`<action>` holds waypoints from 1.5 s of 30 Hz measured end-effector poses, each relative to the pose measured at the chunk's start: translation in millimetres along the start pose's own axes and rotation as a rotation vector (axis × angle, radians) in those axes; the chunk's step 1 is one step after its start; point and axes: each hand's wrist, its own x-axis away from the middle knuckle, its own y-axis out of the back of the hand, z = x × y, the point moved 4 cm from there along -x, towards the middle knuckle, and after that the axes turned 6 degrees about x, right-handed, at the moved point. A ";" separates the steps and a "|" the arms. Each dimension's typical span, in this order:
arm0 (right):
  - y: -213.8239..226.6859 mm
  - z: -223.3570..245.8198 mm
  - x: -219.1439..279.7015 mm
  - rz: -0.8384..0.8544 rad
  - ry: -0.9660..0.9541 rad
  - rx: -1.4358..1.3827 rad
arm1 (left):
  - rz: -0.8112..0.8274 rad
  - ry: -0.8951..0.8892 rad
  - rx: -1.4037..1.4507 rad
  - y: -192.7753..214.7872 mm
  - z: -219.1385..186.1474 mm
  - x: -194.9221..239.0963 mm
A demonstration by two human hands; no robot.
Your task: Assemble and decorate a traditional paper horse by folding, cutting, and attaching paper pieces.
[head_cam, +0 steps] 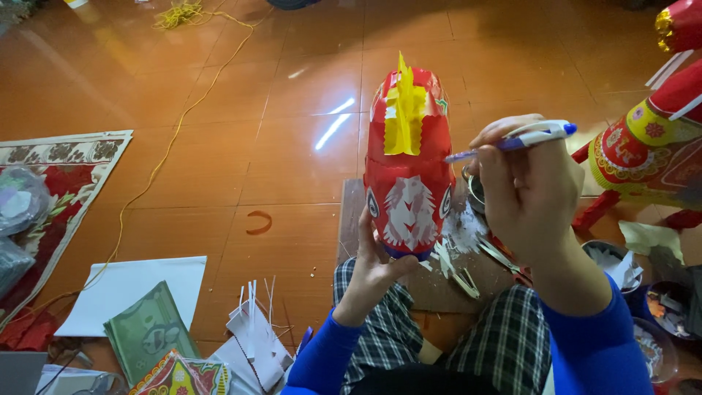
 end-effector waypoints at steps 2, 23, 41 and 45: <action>-1.2 -2.0 2.4 -0.002 -0.011 -0.068 | -0.008 0.012 -0.020 -2.1 -3.8 1.9; -11.9 -12.8 9.3 0.008 0.017 -0.151 | 0.006 0.002 -0.026 -1.0 -0.4 4.0; -1.0 3.3 -0.6 -0.010 0.183 -0.175 | -0.016 0.025 -0.001 -2.4 -1.4 5.2; 0.2 -3.3 -8.5 -0.089 0.256 -0.108 | -0.006 0.014 -0.016 -0.2 2.2 7.1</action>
